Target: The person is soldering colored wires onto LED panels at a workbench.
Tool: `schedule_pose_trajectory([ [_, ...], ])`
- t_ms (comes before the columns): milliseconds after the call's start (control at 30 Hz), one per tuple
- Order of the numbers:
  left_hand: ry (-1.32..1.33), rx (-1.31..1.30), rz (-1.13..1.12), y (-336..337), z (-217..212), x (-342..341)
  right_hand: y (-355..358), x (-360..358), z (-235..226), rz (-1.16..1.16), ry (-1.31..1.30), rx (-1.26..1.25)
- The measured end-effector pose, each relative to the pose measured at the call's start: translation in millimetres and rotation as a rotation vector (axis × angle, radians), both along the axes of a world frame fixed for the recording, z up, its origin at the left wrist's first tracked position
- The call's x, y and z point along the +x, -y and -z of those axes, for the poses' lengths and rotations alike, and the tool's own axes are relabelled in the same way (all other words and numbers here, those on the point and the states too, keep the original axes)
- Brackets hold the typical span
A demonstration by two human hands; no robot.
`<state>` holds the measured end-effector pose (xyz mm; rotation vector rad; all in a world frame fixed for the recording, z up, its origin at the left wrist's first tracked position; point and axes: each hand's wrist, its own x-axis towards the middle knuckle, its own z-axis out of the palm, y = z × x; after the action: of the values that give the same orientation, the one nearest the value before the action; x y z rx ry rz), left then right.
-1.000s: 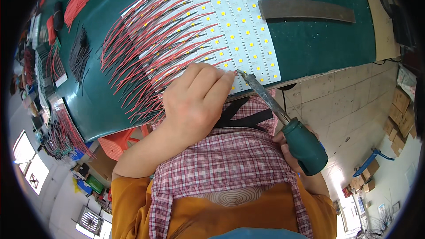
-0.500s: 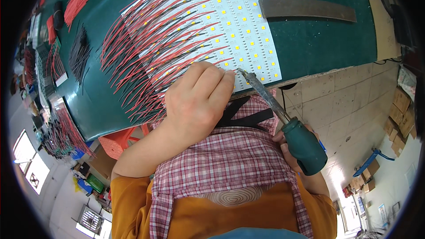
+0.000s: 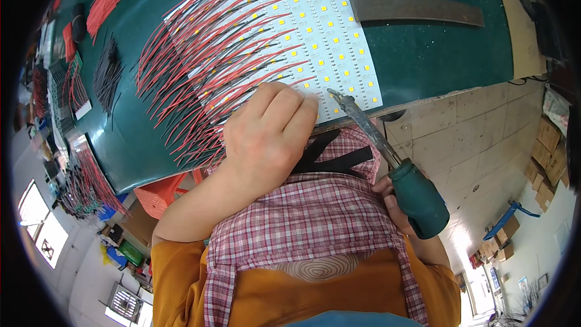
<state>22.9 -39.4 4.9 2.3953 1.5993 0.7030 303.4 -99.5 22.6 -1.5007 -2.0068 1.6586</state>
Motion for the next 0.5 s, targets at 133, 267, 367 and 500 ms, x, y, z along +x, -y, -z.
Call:
schedule_pose_trajectory([
  [133,0.005,0.005,-0.004,1,1,1,-9,-7,-8,-0.075,0.055,0.039],
  [267,-0.025,-0.01,-0.006,1,-1,2,-7,-6,-6,-0.046,0.059,-0.005],
  [367,0.072,0.034,0.003,-3,6,-6,6,9,6,-0.032,0.03,0.033],
  [500,0.232,0.147,0.064,3,0,-6,0,10,-2,-0.034,-0.062,0.168],
])
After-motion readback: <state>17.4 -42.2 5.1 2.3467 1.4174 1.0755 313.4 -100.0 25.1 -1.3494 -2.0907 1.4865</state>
